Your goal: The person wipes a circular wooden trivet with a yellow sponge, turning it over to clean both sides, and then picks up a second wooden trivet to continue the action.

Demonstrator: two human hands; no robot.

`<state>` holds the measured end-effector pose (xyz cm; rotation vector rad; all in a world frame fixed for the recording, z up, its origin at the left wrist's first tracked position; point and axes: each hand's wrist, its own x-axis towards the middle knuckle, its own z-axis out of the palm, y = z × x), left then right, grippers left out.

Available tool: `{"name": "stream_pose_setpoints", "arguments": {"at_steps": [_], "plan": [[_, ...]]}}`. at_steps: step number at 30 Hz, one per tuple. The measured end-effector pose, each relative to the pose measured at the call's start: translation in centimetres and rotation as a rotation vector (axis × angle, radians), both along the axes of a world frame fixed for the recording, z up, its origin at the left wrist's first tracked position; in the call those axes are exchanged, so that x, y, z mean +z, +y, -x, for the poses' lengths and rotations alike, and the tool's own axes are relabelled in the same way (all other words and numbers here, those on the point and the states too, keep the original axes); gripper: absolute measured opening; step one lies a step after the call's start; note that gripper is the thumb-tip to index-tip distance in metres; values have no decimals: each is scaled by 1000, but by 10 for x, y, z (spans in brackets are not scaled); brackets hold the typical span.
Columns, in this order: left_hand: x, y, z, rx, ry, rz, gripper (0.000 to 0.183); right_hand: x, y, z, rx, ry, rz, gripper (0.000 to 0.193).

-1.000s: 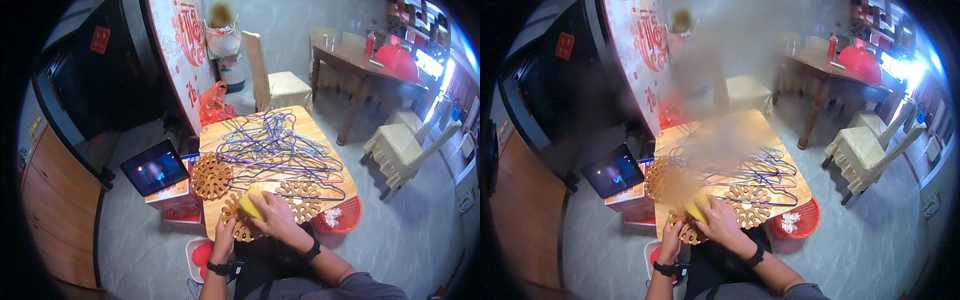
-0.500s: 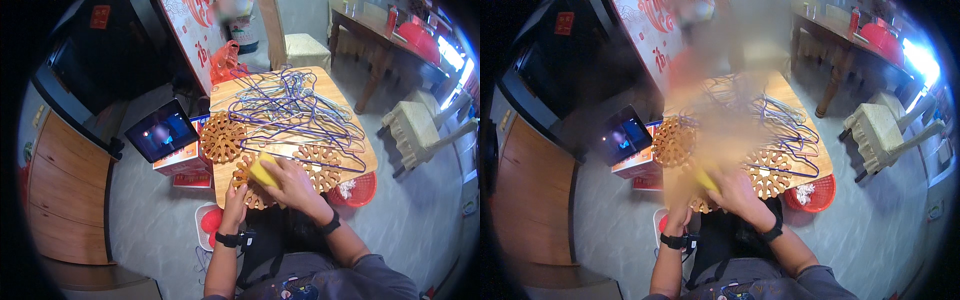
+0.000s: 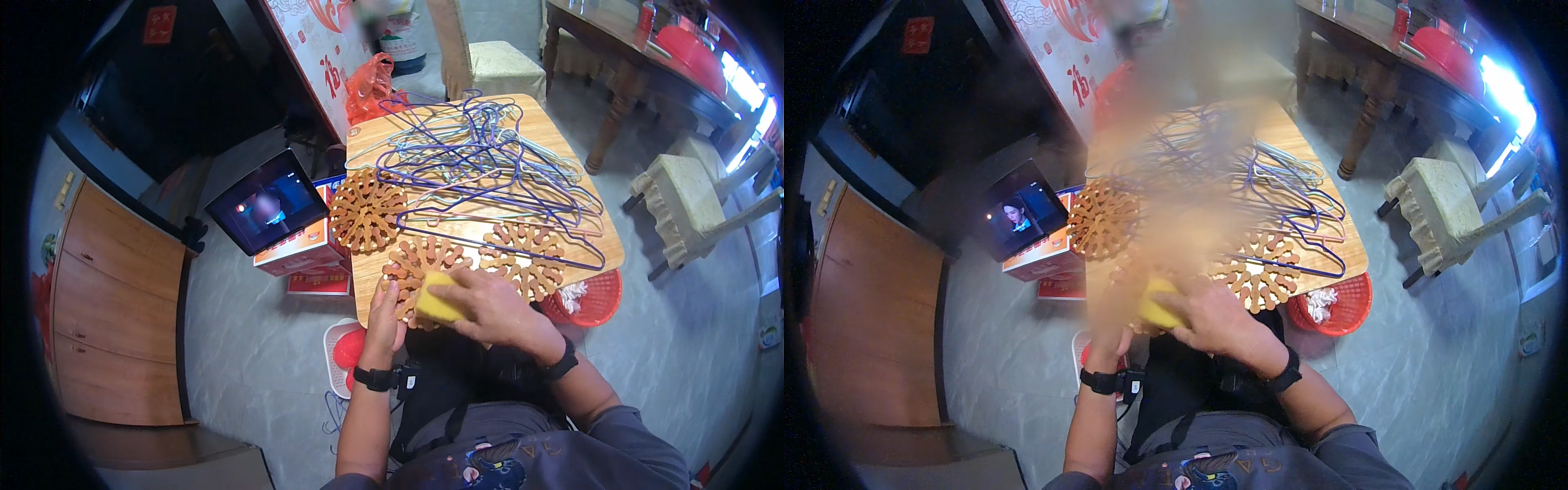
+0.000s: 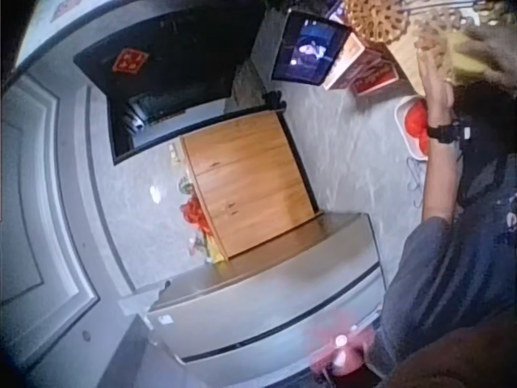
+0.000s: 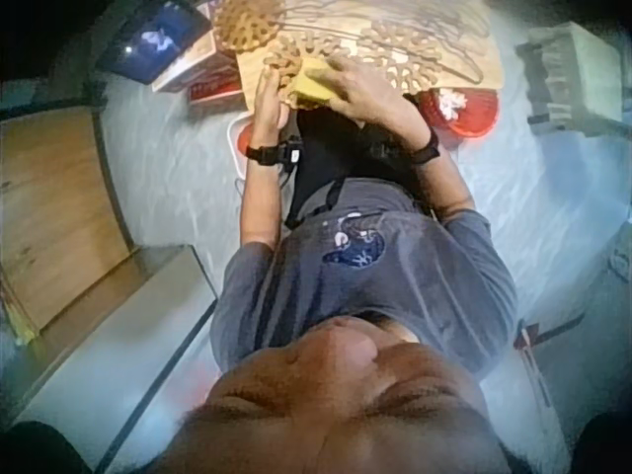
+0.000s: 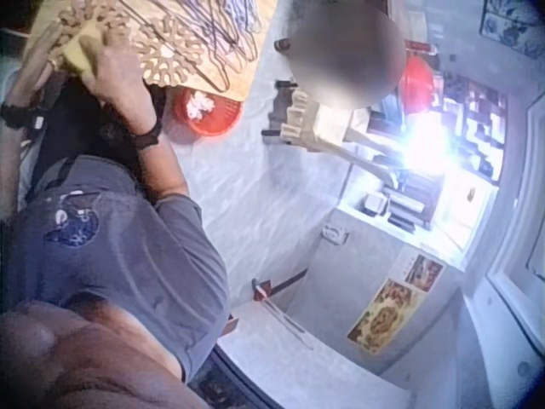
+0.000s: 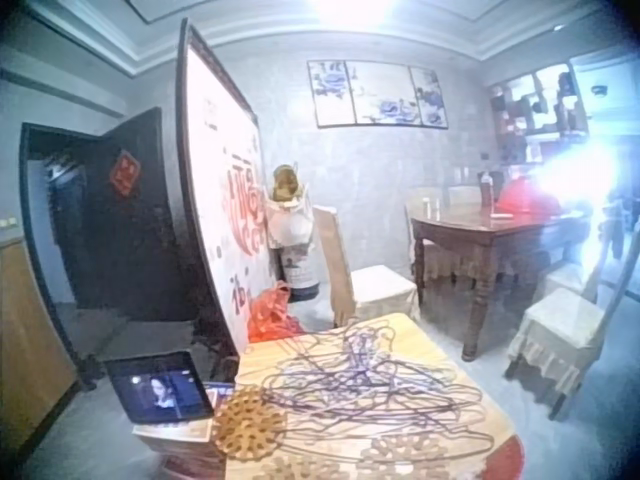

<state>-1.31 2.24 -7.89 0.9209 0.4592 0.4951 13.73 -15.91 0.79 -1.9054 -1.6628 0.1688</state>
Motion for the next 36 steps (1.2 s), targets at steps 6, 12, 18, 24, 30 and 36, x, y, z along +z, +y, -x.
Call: {"name": "stream_pose_setpoints", "arguments": {"at_steps": [6, 12, 18, 24, 30, 36], "plan": [[17, -7, -6, -42, -21, 35, 40, -6, 19, -6, -293, -26, -107, 62], [6, -5, -2, 22, -11, 8, 38, 1, 6, 24, -164, -63, 104, 63], [22, -8, 1, -35, 155, -150, 39, 11, -4, 10, -177, 112, 68, 67], [7, -5, -2, -79, 31, -12, 44, 0, 27, 12, -291, 15, -65, 67], [-2, -5, -3, -11, 4, 63, 42, 9, 8, 34, -118, -67, 58, 65], [-2, -5, -3, -12, 46, 14, 41, 10, -11, 20, -89, 68, 50, 62]]}}
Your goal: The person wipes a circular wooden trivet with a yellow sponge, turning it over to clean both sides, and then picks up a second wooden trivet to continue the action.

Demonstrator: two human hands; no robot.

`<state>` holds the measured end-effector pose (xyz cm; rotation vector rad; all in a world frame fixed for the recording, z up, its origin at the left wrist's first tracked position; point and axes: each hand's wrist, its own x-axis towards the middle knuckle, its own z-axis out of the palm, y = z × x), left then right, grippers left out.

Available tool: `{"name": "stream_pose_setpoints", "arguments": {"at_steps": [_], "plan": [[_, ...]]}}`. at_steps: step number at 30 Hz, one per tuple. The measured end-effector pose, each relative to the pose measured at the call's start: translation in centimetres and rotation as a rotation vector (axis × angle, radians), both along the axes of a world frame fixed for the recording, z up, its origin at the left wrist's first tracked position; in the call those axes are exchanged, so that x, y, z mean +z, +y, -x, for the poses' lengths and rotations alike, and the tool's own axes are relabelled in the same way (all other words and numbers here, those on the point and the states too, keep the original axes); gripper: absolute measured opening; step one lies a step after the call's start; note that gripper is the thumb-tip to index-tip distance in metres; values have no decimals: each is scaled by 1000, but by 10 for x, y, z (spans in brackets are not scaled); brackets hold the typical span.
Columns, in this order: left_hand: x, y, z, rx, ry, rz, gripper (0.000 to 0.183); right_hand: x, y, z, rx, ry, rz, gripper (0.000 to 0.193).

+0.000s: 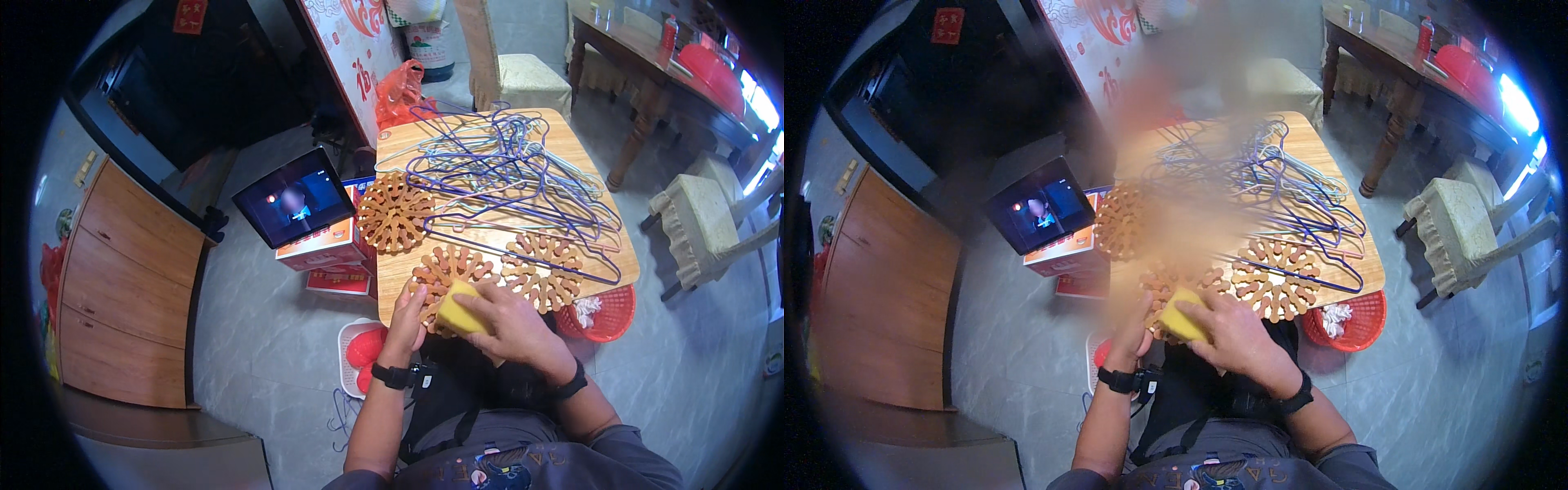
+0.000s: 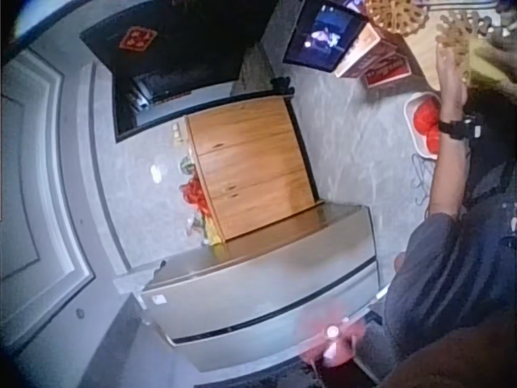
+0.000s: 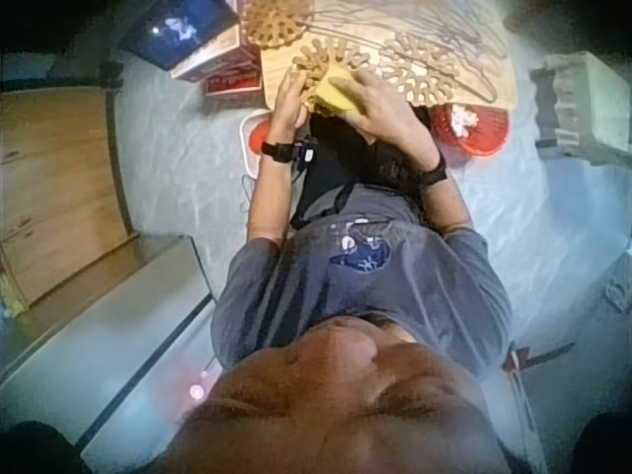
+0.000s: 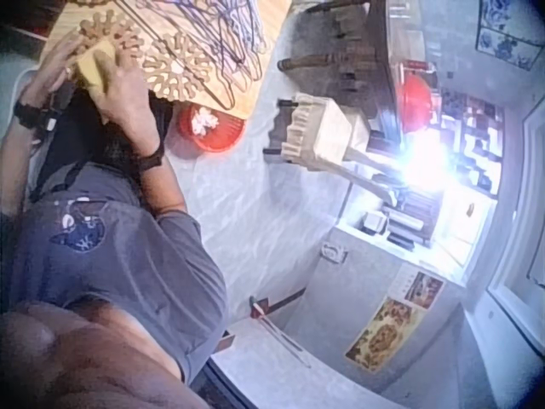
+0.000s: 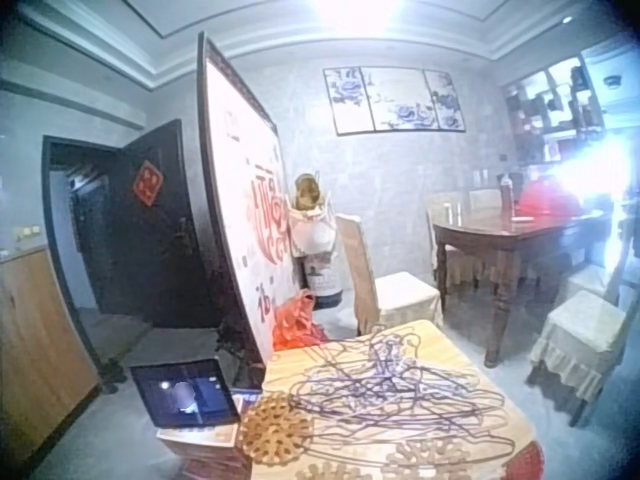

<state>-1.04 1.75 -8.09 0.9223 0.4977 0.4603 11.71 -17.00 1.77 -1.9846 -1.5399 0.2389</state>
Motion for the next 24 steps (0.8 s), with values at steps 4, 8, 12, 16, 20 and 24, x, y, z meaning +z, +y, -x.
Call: {"name": "stream_pose_setpoints", "arguments": {"at_steps": [4, 8, 12, 16, 20, 24], "plan": [[-1, 3, 0, -33, -49, 38, 41, 3, 12, -12, -116, 43, -53, 66], [11, -2, -4, -64, -48, 26, 42, -7, 32, -15, -194, -23, -98, 64], [2, 1, 0, -33, -15, 5, 43, -11, 35, -3, -154, -72, -24, 65], [-2, 0, -1, -12, -17, -4, 41, -4, 15, 11, -34, -131, 39, 66], [0, -1, 0, -26, -32, -14, 39, -4, -3, 9, 61, -104, -10, 60], [-3, 2, 0, -15, -12, -33, 38, -13, 2, -9, 9, -44, -125, 60]]}}
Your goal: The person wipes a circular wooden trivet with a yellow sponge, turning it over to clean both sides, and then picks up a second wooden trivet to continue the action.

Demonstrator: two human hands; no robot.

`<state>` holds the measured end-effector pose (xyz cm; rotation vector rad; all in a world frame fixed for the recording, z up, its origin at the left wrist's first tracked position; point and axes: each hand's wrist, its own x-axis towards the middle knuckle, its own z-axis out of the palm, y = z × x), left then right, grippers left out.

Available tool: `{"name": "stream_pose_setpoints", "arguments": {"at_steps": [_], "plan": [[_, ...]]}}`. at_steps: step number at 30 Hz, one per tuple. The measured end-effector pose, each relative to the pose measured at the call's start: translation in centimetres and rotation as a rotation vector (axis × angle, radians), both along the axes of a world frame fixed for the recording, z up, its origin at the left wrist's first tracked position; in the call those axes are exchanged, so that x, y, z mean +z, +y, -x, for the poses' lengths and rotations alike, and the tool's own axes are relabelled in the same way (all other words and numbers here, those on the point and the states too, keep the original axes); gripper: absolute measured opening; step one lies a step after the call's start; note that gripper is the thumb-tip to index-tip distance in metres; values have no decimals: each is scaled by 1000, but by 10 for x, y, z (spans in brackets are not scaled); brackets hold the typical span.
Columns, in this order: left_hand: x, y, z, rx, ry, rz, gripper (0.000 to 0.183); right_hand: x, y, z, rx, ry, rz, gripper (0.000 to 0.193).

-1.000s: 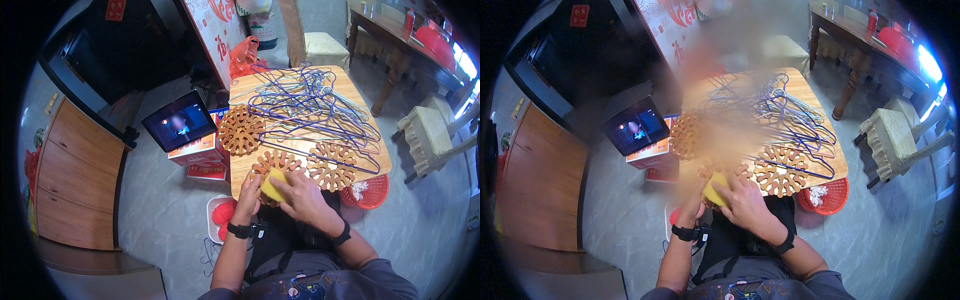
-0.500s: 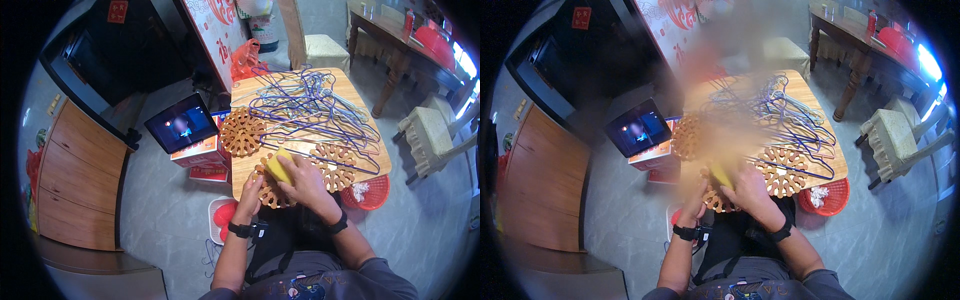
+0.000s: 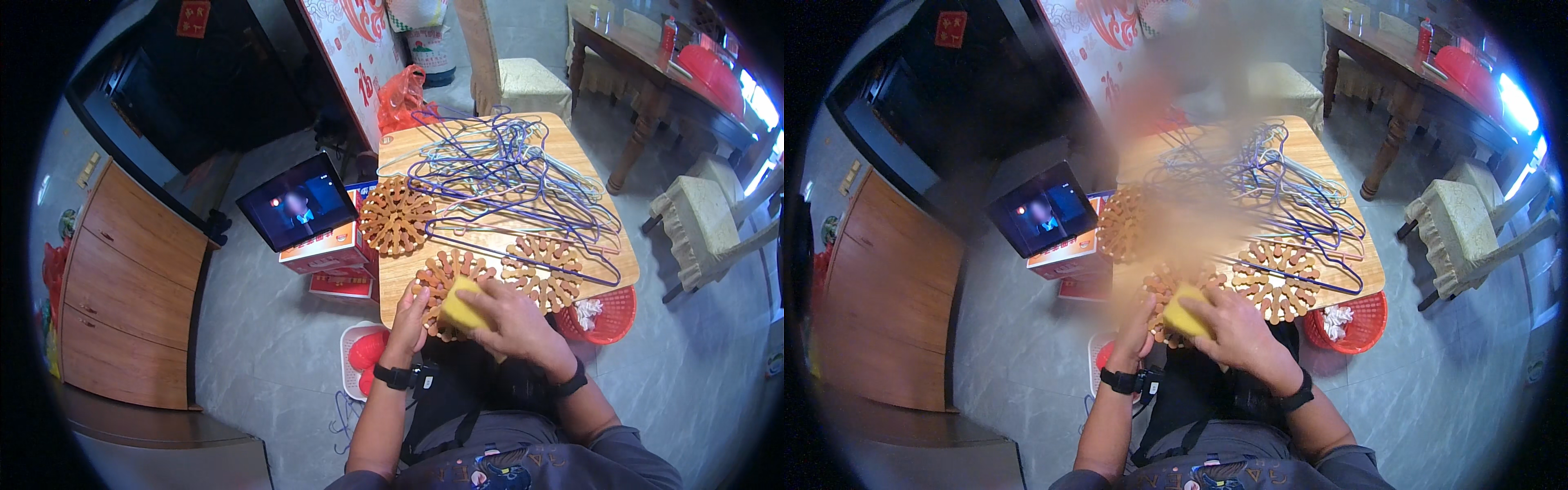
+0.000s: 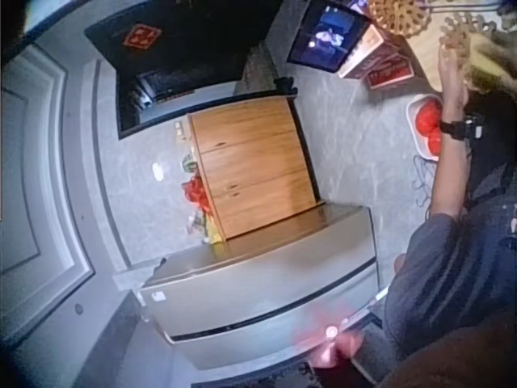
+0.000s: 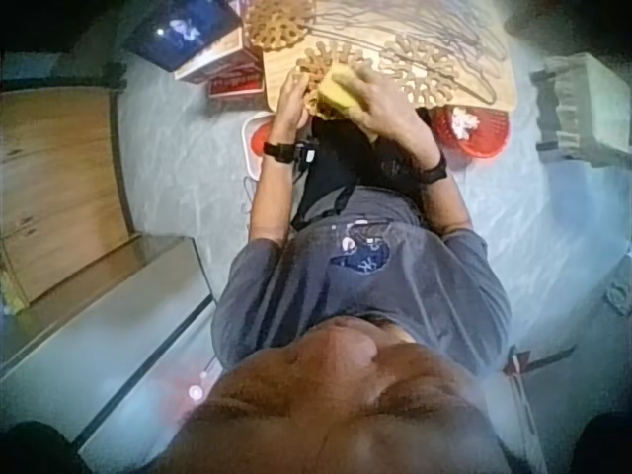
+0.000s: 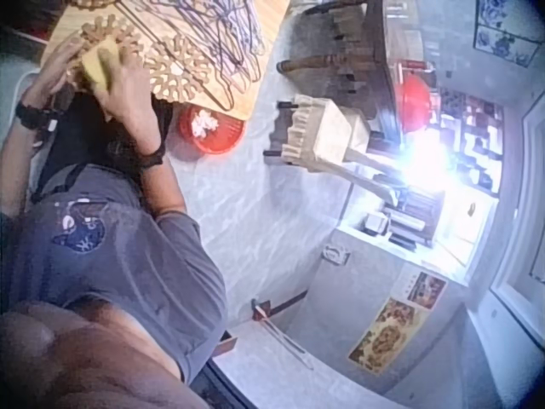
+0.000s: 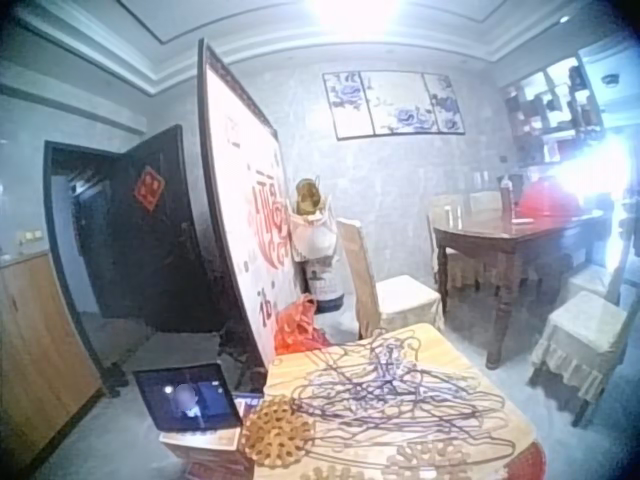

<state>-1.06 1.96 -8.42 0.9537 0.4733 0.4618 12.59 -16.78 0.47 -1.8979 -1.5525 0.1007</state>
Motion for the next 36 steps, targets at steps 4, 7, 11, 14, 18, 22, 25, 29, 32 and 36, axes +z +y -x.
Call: {"name": "stream_pose_setpoints", "arguments": {"at_steps": [4, 7, 11, 14, 18, 22, 25, 29, 32, 36], "plan": [[16, -7, -4, -6, -35, -9, 39, 8, 20, -5, -184, 37, 23, 64], [20, -7, -3, -11, 1, 1, 41, 1, 30, 0, -214, 26, 53, 63], [11, -7, -3, 17, -14, -39, 42, 1, 19, 12, -138, -56, 108, 63], [-1, -2, -1, 4, -20, -33, 42, 9, 5, 19, -44, -47, 165, 63], [2, -3, -1, -12, -17, -29, 41, 17, -8, 18, 31, -8, 250, 65], [3, 0, -1, -27, 6, -55, 40, 7, -4, 1, 12, 23, 75, 60], [10, -6, -4, 9, -38, 0, 39, 9, 9, -10, -126, 48, 59, 63], [12, -2, -3, -40, -40, -23, 39, 5, 22, -14, -234, -7, 77, 66], [12, -5, -2, -16, -17, -20, 39, 3, 21, -6, -238, -23, 186, 66], [8, -6, -2, 11, 2, -31, 40, 8, 7, 3, -179, -28, 198, 65]]}}
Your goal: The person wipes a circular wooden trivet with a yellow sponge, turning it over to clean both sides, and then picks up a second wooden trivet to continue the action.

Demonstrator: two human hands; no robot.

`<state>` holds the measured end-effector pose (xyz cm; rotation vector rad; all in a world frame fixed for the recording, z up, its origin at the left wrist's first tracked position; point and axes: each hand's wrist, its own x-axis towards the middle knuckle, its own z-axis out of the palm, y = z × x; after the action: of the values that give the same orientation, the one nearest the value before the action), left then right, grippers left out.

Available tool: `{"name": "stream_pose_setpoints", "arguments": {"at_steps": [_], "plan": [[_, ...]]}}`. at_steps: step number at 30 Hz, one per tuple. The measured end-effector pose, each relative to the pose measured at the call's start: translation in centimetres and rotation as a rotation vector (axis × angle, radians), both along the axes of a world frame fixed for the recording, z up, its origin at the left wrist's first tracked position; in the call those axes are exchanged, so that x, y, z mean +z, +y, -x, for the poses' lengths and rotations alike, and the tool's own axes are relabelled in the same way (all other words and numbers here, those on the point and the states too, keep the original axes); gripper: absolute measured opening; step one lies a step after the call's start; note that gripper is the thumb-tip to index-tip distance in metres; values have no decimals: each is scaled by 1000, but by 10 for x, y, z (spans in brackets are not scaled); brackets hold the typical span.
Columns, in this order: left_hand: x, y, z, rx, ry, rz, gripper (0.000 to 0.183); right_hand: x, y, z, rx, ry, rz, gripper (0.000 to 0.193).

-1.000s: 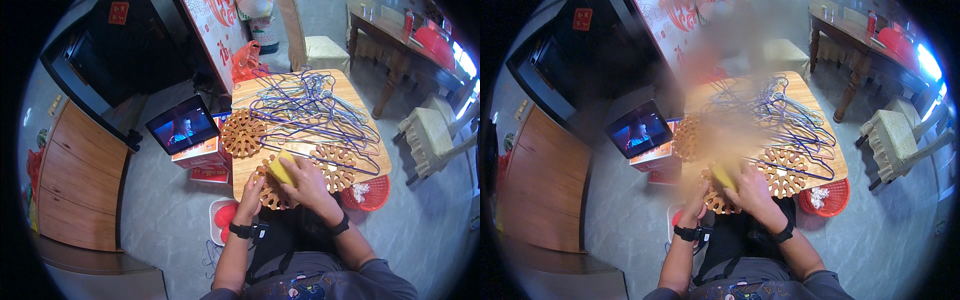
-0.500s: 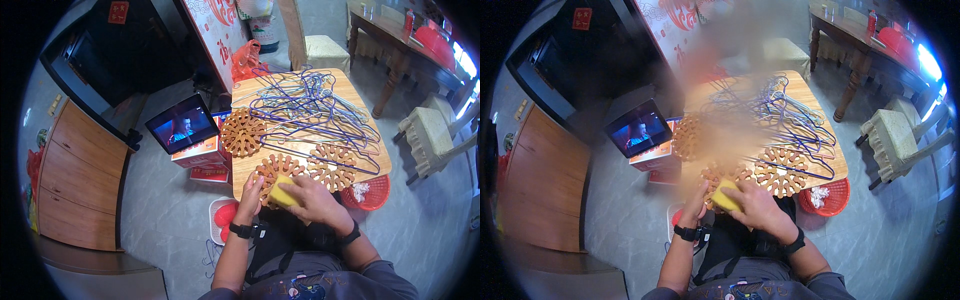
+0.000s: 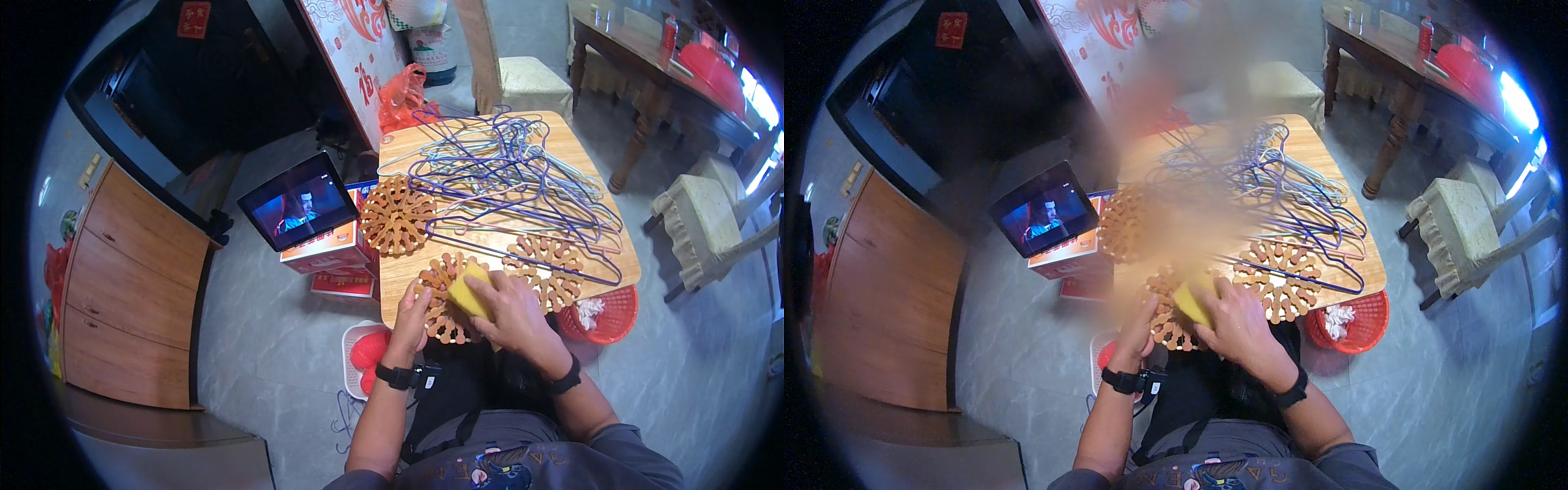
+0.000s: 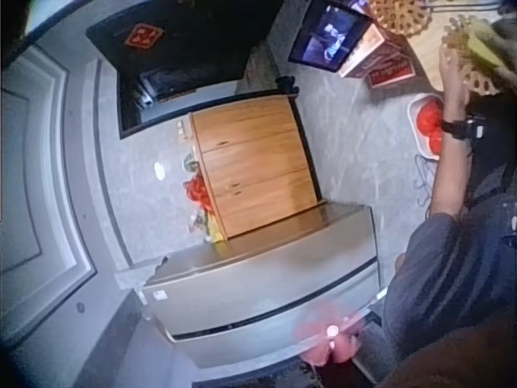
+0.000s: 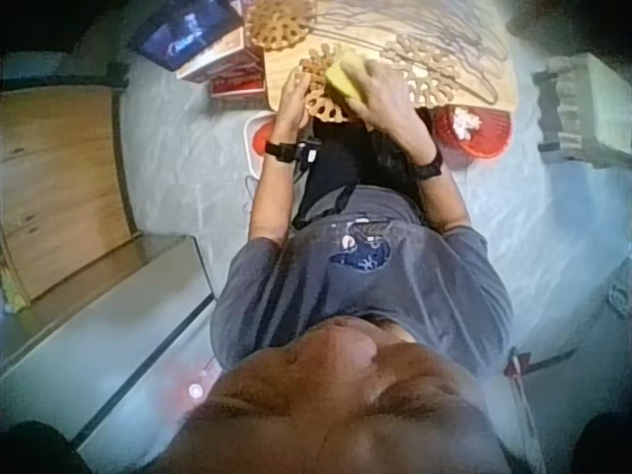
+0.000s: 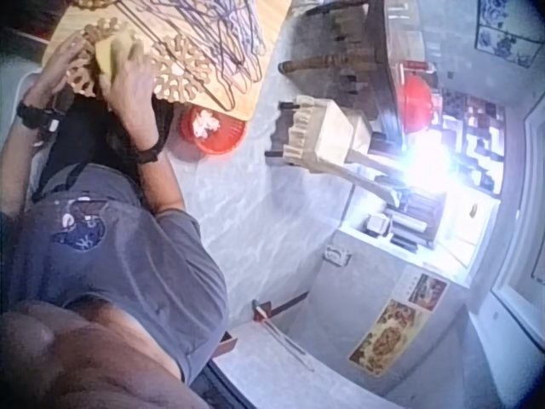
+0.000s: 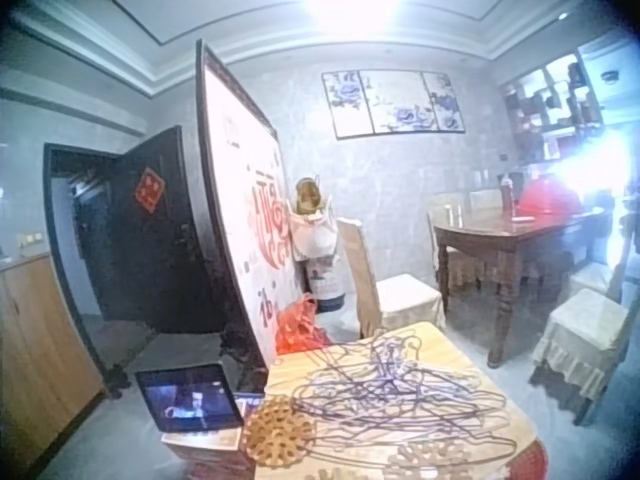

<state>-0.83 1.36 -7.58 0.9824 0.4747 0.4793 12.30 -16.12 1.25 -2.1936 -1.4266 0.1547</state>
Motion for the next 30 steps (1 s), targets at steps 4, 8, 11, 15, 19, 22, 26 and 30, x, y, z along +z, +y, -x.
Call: {"name": "stream_pose_setpoints", "arguments": {"at_steps": [4, 8, 11, 15, 19, 22, 26, 30], "plan": [[2, -1, 0, -7, 10, 15, 39, 2, -13, 7, 119, 2, -9, 63], [0, 4, 2, -12, 57, -26, 38, 3, -9, 2, 172, 48, -137, 59], [-2, 2, 0, 1, -18, -1, 39, 10, 9, -1, 54, 103, -113, 64], [4, 0, -3, -18, -49, 29, 40, 2, 28, 0, 9, 45, -94, 64], [-2, -1, -4, 39, -14, -24, 41, -2, 21, 10, 41, -3, -79, 65], [-6, 1, -2, 26, -17, 27, 41, 0, 10, 18, 117, -69, -93, 65], [-7, 1, -1, 6, -35, -10, 40, 7, -8, 25, 166, 10, 30, 64], [-8, 2, -2, 4, -28, -36, 40, 6, -16, 18, 205, 15, -8, 62]]}}
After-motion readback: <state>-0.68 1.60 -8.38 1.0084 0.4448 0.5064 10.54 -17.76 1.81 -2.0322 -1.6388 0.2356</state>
